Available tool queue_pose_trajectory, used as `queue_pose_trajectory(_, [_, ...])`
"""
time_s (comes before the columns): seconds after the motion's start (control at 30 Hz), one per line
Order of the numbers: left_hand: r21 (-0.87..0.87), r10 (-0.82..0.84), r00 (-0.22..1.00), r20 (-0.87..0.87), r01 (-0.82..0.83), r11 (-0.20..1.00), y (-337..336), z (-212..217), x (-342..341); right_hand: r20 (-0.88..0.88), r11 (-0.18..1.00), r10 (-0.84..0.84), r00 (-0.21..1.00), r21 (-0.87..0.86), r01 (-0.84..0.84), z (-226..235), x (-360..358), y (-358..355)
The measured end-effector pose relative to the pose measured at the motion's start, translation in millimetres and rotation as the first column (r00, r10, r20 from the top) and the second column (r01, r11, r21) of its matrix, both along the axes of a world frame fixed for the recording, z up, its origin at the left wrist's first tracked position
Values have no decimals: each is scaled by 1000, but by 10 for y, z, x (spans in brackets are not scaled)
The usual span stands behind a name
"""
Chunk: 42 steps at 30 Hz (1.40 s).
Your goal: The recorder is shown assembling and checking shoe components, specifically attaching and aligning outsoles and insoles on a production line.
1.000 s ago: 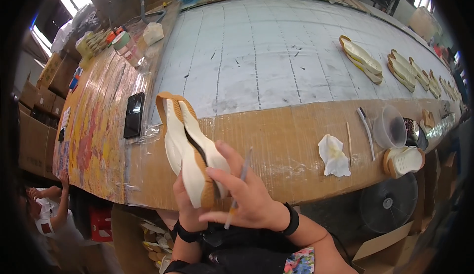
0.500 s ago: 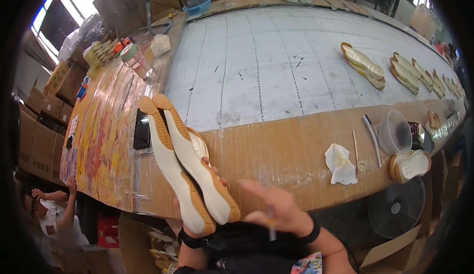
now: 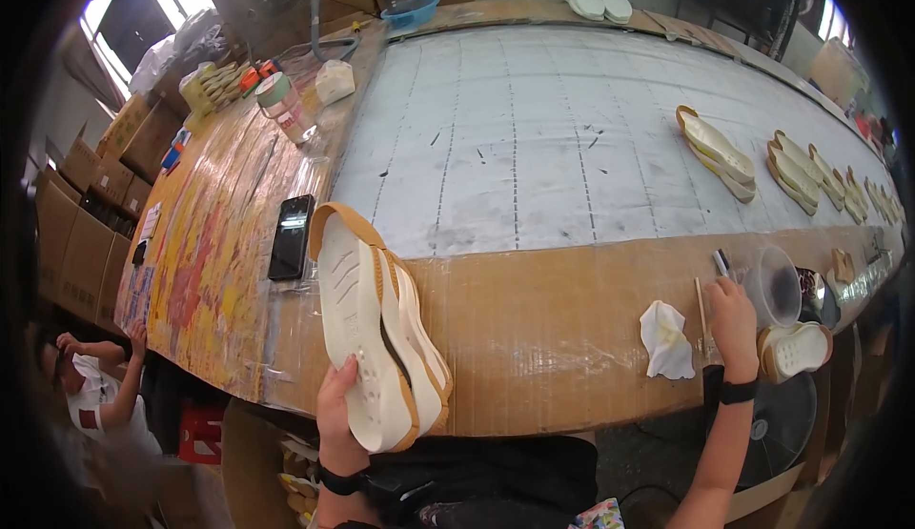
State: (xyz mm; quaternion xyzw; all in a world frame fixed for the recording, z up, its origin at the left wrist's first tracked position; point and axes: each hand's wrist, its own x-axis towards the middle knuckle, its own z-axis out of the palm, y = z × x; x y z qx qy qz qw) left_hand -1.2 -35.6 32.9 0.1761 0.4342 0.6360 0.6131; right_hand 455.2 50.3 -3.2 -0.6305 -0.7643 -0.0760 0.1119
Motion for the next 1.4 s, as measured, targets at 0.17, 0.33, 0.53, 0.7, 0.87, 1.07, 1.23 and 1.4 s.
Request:
queue_pose_trajectory(0.17, [-11, 50, 998, -22, -50, 999, 20, 80, -71, -159, 995, 38, 986, 97, -23, 203, -811, -115])
queue_pose_trajectory(0.33, [-14, 9, 995, -98, -10, 1000, -21, 38, -209, -658, 772, 278, 700, -280, -570, 119, -2020, -270])
queue_pose_trajectory(0.53, [-49, -47, 999, 13, 47, 998, -90, -258, -386, -983, 626, 148, 109, 7, -779, -270, -3097, -188])
queue_pose_trajectory(0.7, [67, -35, 999, -20, 36, 997, -463, -457, -711, -918, 679, 270, 290, -32, -733, -48, -3304, -435])
queue_pose_trajectory(0.87, [133, 64, 893, 445, -137, 982, -634, -995, -760, -878, 615, 368, 308, -19, -788, 177, -3417, -632])
queue_pose_trajectory(1.07, [442, -122, 918, 378, -64, 895, -696, -773, -346, -967, 740, 122, 224, -62, -669, 42, -3386, -717])
queue_pose_trajectory(1.23, [237, 50, 910, 413, -160, 958, -744, -809, -289, -989, 532, -135, 52, -117, -839, 328, -3239, -726])
queue_pose_trajectory(1.4, [157, 38, 785, 618, -170, 973, -953, -1102, -401, -996, 440, -25, 89, -90, -893, 295, -3320, -748])
